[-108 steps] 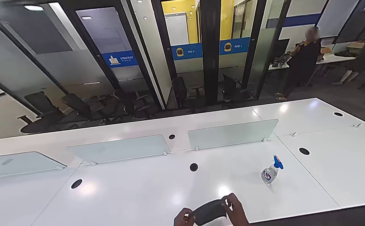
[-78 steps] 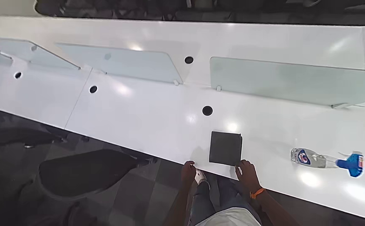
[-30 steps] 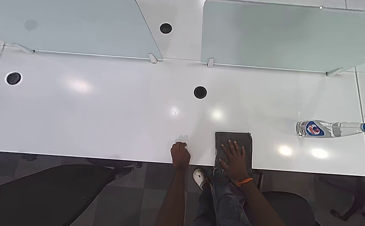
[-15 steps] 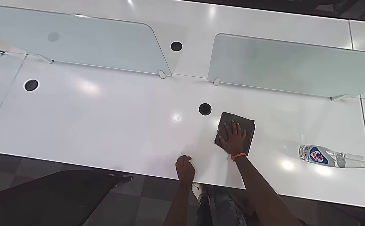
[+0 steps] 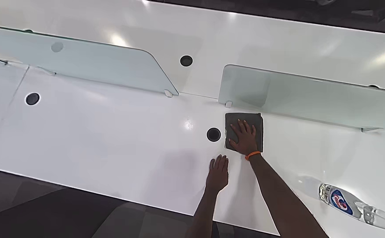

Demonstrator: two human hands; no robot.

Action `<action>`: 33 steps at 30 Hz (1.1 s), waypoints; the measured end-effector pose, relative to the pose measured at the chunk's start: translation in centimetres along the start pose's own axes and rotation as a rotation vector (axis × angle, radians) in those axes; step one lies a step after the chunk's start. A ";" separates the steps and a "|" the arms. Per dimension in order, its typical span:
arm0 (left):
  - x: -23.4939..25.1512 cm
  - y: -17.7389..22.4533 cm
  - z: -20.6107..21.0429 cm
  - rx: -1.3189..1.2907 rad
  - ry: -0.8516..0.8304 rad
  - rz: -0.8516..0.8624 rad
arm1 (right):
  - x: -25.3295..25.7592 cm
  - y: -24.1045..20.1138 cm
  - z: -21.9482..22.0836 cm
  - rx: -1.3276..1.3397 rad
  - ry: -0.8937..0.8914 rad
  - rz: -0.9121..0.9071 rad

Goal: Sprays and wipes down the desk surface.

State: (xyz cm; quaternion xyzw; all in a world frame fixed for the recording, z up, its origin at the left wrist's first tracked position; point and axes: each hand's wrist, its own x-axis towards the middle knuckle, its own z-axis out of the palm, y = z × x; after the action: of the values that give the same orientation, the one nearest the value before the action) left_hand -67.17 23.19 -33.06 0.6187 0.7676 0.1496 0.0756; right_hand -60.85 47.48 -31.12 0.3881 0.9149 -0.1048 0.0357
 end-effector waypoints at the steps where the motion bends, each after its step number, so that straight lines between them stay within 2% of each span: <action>1: -0.3 0.1 -0.1 0.009 -0.007 -0.005 | 0.8 0.2 -0.1 0.007 -0.004 -0.013; 4: 0.1 -0.2 -0.1 0.029 -0.007 -0.012 | 4.1 0.7 -0.7 0.022 0.033 -0.017; 8: 0.2 -0.2 -0.3 0.005 -0.010 -0.031 | 6.6 0.3 -0.7 0.052 0.133 0.112; 14: 0.3 -0.2 -0.4 -0.005 -0.023 -0.058 | 8.4 -4.9 -0.4 0.183 0.236 0.386; 16: 0.4 -0.2 -0.4 -0.001 -0.031 -0.056 | 8.6 -6.7 0.2 0.216 0.256 0.320; 22: 0.1 -0.2 -0.4 -0.038 -0.015 -0.048 | 10.4 -9.2 0.9 0.217 0.140 0.016; 29: 0.1 -0.4 -0.2 -0.037 -0.025 -0.047 | 12.2 -7.5 -0.6 0.304 0.042 -0.302; 33: 0.1 -0.4 -0.1 -0.048 -0.017 -0.036 | 10.5 -4.6 -0.6 0.348 0.001 -0.468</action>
State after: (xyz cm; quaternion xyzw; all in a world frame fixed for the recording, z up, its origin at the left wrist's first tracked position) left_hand -67.64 23.19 -33.09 0.6039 0.7742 0.1614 0.0997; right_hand -71.39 51.87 -31.31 0.1668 0.9479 -0.2655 -0.0569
